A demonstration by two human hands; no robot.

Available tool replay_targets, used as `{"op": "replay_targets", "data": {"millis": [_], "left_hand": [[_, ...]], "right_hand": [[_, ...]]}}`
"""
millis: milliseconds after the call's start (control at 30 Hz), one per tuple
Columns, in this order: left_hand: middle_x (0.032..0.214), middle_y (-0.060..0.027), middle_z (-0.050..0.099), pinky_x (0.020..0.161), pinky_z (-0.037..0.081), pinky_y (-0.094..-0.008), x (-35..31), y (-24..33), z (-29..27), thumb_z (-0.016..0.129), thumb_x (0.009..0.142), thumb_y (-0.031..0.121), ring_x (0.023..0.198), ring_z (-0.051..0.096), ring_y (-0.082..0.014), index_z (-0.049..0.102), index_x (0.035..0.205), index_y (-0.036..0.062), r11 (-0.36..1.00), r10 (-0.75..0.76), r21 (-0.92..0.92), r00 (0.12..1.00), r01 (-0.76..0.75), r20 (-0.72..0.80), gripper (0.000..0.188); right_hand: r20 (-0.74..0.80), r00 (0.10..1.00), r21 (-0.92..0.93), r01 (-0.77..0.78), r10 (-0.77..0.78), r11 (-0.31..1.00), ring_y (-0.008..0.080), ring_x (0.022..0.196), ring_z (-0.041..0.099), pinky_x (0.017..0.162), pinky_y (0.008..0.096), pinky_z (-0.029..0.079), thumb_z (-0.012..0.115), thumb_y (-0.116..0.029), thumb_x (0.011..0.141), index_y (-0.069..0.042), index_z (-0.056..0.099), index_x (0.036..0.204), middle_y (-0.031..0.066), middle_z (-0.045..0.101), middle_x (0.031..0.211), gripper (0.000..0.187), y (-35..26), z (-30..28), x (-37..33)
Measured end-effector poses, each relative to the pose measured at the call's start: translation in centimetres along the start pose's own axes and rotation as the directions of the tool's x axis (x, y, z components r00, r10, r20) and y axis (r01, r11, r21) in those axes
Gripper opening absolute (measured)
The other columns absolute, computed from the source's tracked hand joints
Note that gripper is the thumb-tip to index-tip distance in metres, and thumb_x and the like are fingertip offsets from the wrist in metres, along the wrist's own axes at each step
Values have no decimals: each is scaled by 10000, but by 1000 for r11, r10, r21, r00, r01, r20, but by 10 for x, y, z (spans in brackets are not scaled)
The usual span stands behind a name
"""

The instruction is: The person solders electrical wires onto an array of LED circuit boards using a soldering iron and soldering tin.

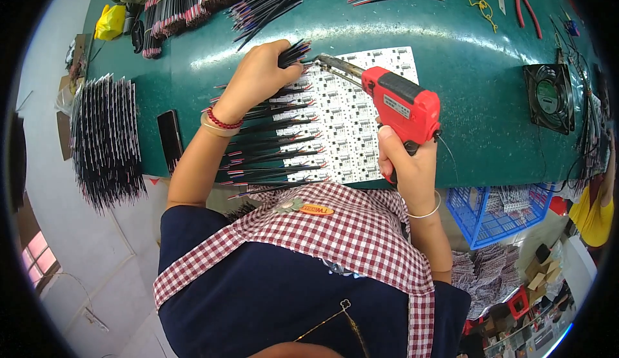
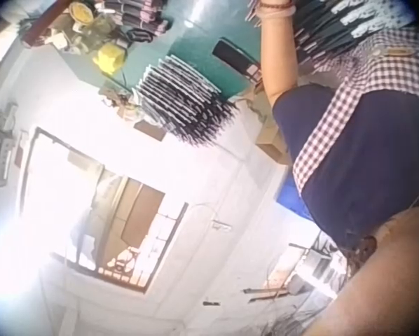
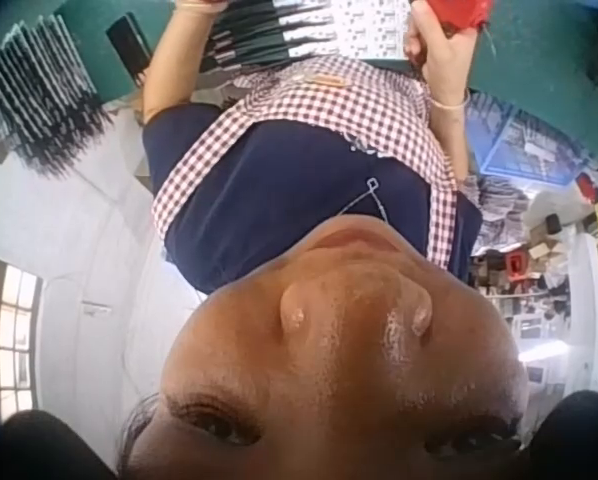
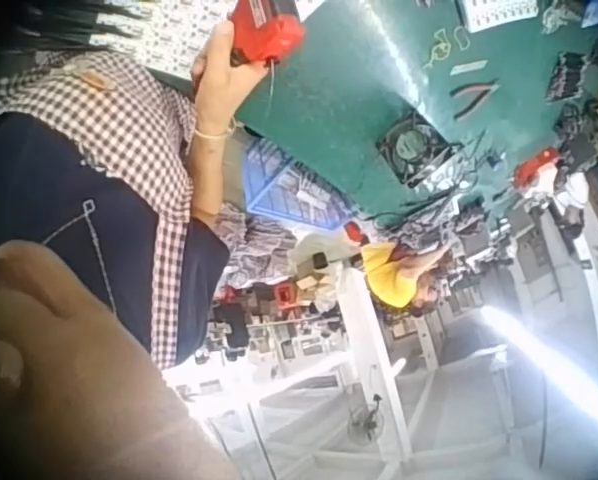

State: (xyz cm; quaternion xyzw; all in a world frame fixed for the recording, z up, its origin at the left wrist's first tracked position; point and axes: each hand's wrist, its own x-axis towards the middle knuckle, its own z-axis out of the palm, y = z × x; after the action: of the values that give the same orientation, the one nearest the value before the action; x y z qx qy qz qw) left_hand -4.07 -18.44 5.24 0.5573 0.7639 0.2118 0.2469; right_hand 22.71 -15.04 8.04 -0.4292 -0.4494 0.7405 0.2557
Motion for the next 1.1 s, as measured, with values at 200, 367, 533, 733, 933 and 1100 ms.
{"op": "replay_targets", "data": {"millis": [200, 367, 533, 733, 933, 1100], "left_hand": [[622, -234, 540, 579, 418, -423, 3, 2, 2, 630, 753, 192, 554, 511, -367, 553, 778, -59, 1000, 11, 14, 1000, -11, -6, 263], [631, -247, 538, 590, 422, -434, 3, 3, 1, 627, 750, 186, 570, 517, -386, 551, 785, -61, 1000, 8, 6, 1000, -8, 13, 261], [638, -252, 540, 594, 424, -437, 4, 1, 3, 624, 748, 182, 574, 518, -391, 551, 788, -62, 999, 30, -10, 1000, -31, -7, 259], [641, -247, 547, 589, 427, -431, 4, 0, 3, 622, 744, 177, 573, 524, -389, 554, 788, -59, 999, 31, -13, 1000, -31, -3, 249], [633, -243, 543, 583, 427, -424, 5, 1, 3, 619, 744, 172, 563, 521, -379, 553, 785, -57, 1000, 4, -27, 1000, -3, 26, 242], [623, -244, 530, 581, 424, -424, 6, 1, 3, 623, 743, 176, 553, 505, -377, 542, 774, -59, 1000, 1, -12, 999, 0, 40, 250]], "right_hand": [[-13, 1000, -75, 6, -7, 997, 43, 422, 435, 391, 203, 330, 611, -86, 873, -22, 569, 838, -23, 504, 561, 83, 3, 3, 1], [-32, 999, -116, 15, -18, 993, 43, 424, 440, 392, 205, 333, 614, -89, 870, -27, 566, 828, -23, 504, 561, 89, 3, 4, -1], [-44, 999, -125, 21, -27, 992, 43, 426, 442, 391, 205, 330, 617, -89, 869, -28, 564, 835, -25, 504, 562, 88, -1, 5, -1], [-38, 999, -197, -15, 8, 980, 69, 406, 412, 396, 227, 342, 562, -75, 878, 30, 543, 970, 7, 477, 549, 141, 3, 4, -2], [-65, 997, -123, 24, -32, 992, 42, 421, 439, 388, 205, 327, 621, -91, 869, -30, 562, 839, -24, 505, 563, 90, -1, 4, -2], [-54, 999, -118, 3, -10, 993, 41, 428, 444, 391, 206, 330, 625, -91, 867, -30, 556, 824, -26, 508, 570, 101, 2, 5, -2]]}}
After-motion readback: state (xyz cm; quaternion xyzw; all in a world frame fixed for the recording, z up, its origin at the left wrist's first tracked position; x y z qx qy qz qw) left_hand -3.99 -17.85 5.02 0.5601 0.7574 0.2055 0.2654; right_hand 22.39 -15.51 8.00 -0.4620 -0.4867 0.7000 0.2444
